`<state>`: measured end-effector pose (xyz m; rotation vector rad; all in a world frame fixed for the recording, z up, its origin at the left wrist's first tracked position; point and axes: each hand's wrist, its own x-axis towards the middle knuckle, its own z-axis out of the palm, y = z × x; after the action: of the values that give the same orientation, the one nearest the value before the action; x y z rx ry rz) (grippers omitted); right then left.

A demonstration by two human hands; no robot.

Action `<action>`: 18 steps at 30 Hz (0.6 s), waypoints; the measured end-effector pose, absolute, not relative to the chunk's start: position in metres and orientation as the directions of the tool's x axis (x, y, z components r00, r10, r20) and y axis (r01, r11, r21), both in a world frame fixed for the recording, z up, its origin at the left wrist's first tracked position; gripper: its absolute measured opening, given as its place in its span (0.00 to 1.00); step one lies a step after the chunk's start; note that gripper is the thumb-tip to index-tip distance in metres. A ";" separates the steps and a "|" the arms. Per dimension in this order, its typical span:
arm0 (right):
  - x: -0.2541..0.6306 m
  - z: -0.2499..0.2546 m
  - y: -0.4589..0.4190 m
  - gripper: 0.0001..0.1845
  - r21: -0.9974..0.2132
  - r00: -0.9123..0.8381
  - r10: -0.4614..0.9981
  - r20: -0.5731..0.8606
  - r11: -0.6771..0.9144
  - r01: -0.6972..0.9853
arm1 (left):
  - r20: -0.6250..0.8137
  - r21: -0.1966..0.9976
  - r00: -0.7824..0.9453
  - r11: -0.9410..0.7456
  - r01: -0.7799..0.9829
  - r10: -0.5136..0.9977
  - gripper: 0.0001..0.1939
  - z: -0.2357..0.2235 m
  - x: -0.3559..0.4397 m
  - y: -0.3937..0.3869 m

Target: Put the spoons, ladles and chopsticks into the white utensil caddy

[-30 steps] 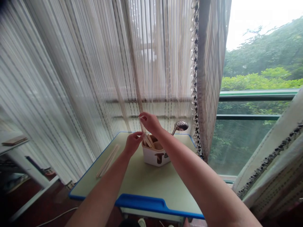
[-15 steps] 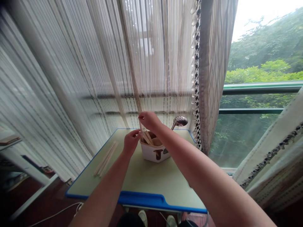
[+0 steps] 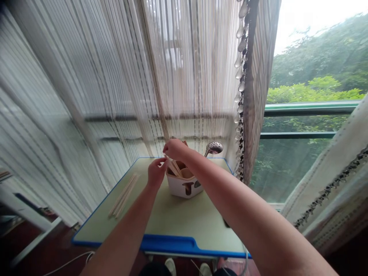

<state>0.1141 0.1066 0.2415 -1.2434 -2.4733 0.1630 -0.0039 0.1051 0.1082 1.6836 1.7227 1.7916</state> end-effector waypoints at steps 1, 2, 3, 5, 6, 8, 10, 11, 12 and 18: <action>0.114 0.242 0.106 0.13 -0.267 -0.540 0.798 0.267 0.599 0.755 | 0.587 0.760 -0.369 -0.334 0.558 0.721 0.12 0.107 -0.004 0.106; 0.115 0.242 0.106 0.13 -0.279 -0.529 0.803 0.275 0.593 0.755 | 0.583 0.763 -0.374 -0.327 0.557 0.722 0.12 0.107 -0.003 0.107; 0.116 0.243 0.105 0.14 -0.296 -0.515 0.806 0.292 0.589 0.752 | 0.575 0.768 -0.380 -0.318 0.556 0.724 0.13 0.107 -0.003 0.108; 0.119 0.242 0.102 0.14 -0.339 -0.485 0.801 0.351 0.591 0.732 | 0.559 0.778 -0.388 -0.300 0.553 0.733 0.14 0.107 -0.002 0.110; 0.121 0.242 0.100 0.14 -0.357 -0.471 0.791 0.392 0.602 0.714 | 0.548 0.784 -0.390 -0.293 0.547 0.740 0.15 0.108 -0.001 0.111; 0.125 0.240 0.095 0.15 -0.374 -0.452 0.756 0.474 0.637 0.674 | 0.529 0.798 -0.389 -0.286 0.530 0.754 0.16 0.109 -0.001 0.113; 0.128 0.237 0.091 0.14 -0.374 -0.437 0.721 0.538 0.669 0.643 | 0.517 0.805 -0.385 -0.281 0.523 0.765 0.17 0.110 -0.001 0.115; 0.130 0.235 0.089 0.14 -0.373 -0.432 0.710 0.556 0.678 0.633 | 0.508 0.808 -0.380 -0.275 0.522 0.773 0.17 0.111 -0.001 0.116; 0.131 0.234 0.088 0.13 -0.375 -0.427 0.706 0.565 0.680 0.630 | 0.499 0.809 -0.370 -0.268 0.522 0.784 0.17 0.111 -0.001 0.116; 0.133 0.220 0.094 0.12 -0.415 -0.407 0.709 0.576 0.683 0.601 | 0.508 0.759 -0.342 -0.223 0.612 0.790 0.12 0.117 -0.002 0.114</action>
<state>0.1331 0.0937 0.2199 -1.0012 -2.1364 0.1821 -0.0016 0.1138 0.1167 1.6947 1.8446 1.6063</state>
